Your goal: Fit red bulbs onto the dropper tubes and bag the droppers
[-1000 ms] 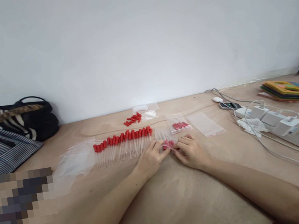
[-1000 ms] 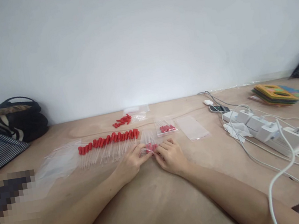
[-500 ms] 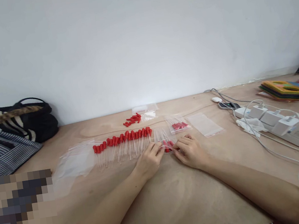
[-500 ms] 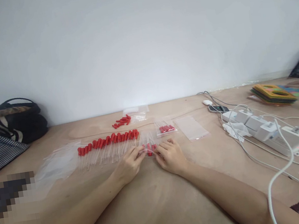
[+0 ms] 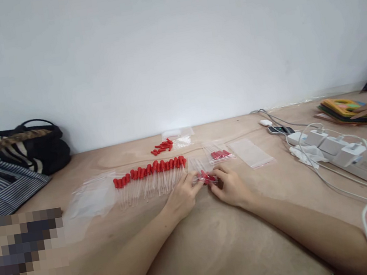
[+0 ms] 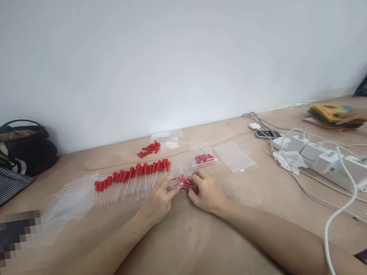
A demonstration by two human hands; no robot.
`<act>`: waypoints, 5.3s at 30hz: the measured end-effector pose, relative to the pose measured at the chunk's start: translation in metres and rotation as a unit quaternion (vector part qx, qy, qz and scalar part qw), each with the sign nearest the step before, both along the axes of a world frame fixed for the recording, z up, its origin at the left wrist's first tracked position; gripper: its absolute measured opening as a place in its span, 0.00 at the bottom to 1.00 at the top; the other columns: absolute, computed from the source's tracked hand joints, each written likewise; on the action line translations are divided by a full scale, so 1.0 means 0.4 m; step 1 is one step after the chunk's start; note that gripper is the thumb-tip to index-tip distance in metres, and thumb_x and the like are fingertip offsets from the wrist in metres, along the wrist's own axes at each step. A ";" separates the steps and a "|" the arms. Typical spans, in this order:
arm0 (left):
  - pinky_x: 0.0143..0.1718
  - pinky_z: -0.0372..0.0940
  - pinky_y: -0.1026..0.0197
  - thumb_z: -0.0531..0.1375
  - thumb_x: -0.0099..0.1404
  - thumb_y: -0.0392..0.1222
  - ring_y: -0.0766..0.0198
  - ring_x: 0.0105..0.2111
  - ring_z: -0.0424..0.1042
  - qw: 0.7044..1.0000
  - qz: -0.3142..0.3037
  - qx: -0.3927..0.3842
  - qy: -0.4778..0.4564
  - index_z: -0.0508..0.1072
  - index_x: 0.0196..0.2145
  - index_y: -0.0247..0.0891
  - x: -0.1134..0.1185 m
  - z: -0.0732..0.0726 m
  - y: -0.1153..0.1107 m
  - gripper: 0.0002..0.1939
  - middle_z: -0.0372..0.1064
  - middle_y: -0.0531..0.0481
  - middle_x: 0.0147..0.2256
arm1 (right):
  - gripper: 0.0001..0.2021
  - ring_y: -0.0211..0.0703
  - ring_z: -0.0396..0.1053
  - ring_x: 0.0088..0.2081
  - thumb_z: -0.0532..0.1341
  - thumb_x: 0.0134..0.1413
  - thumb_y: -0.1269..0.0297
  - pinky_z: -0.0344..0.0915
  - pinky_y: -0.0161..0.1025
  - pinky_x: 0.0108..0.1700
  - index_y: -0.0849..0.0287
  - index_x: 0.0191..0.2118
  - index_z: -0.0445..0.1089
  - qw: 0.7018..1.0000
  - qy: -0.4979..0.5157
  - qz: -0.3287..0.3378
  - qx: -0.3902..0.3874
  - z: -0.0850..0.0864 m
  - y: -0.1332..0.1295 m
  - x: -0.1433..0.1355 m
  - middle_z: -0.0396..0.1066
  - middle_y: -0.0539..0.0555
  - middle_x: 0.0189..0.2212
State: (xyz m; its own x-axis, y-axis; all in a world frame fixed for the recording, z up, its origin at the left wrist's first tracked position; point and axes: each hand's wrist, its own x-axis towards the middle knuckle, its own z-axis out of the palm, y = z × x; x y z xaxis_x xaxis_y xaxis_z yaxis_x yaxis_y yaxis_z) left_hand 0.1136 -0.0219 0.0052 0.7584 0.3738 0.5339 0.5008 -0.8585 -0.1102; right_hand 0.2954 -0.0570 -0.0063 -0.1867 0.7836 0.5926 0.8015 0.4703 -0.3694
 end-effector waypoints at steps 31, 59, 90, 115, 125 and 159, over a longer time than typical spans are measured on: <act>0.35 0.67 0.58 0.47 0.59 0.26 0.60 0.36 0.66 0.996 0.003 0.041 0.080 0.69 0.43 0.37 -0.009 0.014 -0.006 0.18 0.64 0.42 0.45 | 0.17 0.40 0.62 0.32 0.50 0.51 0.75 0.63 0.38 0.35 0.60 0.47 0.65 0.991 -0.107 0.083 -0.001 0.005 -0.005 0.018 0.63 0.56 0.32; 0.31 0.62 0.57 0.49 0.62 0.31 0.57 0.36 0.66 0.980 0.019 0.115 0.162 0.68 0.42 0.34 0.006 0.036 -0.026 0.13 0.66 0.42 0.42 | 0.17 0.40 0.62 0.31 0.51 0.48 0.77 0.60 0.37 0.35 0.59 0.44 0.67 0.992 -0.106 0.061 0.011 -0.009 -0.002 0.020 0.65 0.54 0.29; 0.29 0.65 0.62 0.47 0.65 0.32 0.65 0.26 0.68 0.991 -0.080 0.103 -0.025 0.70 0.29 0.34 -0.045 0.005 0.023 0.13 0.68 0.49 0.24 | 0.13 0.38 0.60 0.30 0.49 0.58 0.71 0.55 0.43 0.40 0.57 0.31 0.70 0.948 -0.259 0.102 0.156 0.023 0.012 0.096 0.67 0.51 0.23; 0.26 0.65 0.61 0.56 0.60 0.28 0.66 0.25 0.67 0.966 -0.157 0.183 -0.091 0.68 0.30 0.32 -0.014 0.016 0.009 0.04 0.70 0.50 0.25 | 0.04 0.34 0.64 0.32 0.56 0.52 0.72 0.53 0.42 0.41 0.58 0.29 0.66 0.922 -0.204 0.098 0.315 0.006 0.001 0.036 0.68 0.45 0.23; 0.28 0.66 0.59 0.55 0.60 0.27 0.65 0.27 0.68 0.963 -0.173 0.188 -0.083 0.68 0.34 0.32 -0.038 0.017 0.012 0.05 0.71 0.48 0.28 | 0.05 0.32 0.65 0.32 0.55 0.53 0.74 0.51 0.42 0.42 0.59 0.30 0.65 0.916 -0.195 0.094 0.337 0.012 -0.005 0.025 0.68 0.44 0.23; 0.29 0.66 0.58 0.52 0.61 0.26 0.64 0.26 0.69 0.957 -0.162 0.229 -0.071 0.69 0.32 0.29 -0.047 0.021 -0.002 0.07 0.71 0.45 0.27 | 0.06 0.33 0.67 0.33 0.55 0.53 0.74 0.48 0.45 0.50 0.59 0.30 0.67 0.921 -0.172 0.099 0.336 -0.002 0.006 -0.032 0.70 0.45 0.22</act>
